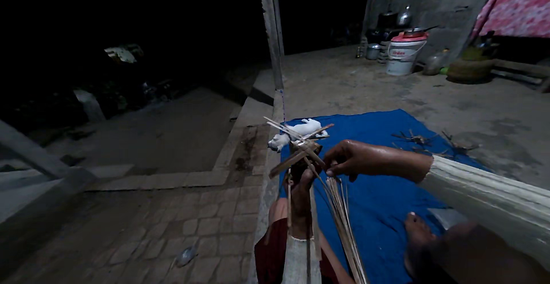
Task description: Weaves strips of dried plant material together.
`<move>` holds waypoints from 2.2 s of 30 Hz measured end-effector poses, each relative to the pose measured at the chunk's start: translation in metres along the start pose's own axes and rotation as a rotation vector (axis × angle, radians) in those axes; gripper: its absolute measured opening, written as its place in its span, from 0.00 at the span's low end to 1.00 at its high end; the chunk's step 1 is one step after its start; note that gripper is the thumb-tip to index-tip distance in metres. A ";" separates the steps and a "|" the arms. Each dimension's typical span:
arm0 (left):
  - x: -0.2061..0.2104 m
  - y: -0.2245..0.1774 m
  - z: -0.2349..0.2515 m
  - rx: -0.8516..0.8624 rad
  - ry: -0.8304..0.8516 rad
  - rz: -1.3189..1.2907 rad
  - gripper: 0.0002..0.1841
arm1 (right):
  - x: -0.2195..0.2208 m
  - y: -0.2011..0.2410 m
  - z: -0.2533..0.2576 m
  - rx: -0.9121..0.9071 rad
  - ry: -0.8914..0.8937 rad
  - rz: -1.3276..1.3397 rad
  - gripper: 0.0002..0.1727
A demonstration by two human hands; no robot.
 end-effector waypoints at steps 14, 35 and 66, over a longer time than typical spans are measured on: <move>0.012 -0.011 -0.008 -0.022 0.016 0.091 0.15 | -0.008 0.013 0.001 -0.373 -0.334 0.220 0.07; 0.007 -0.003 -0.007 -0.083 0.054 0.148 0.08 | -0.005 0.013 0.002 -0.249 -0.268 0.132 0.07; 0.009 -0.007 0.001 0.152 -0.118 0.090 0.08 | 0.006 0.007 0.004 -0.190 -0.092 -0.007 0.15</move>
Point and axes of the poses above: each hand's wrist, its own z-axis towards the middle knuckle, its own x-axis out of the palm, y = z × x, the point moved 5 cm from there along z, towards the middle knuckle, and after that the axes turned 10 degrees about -x, right-handed, at the moved point
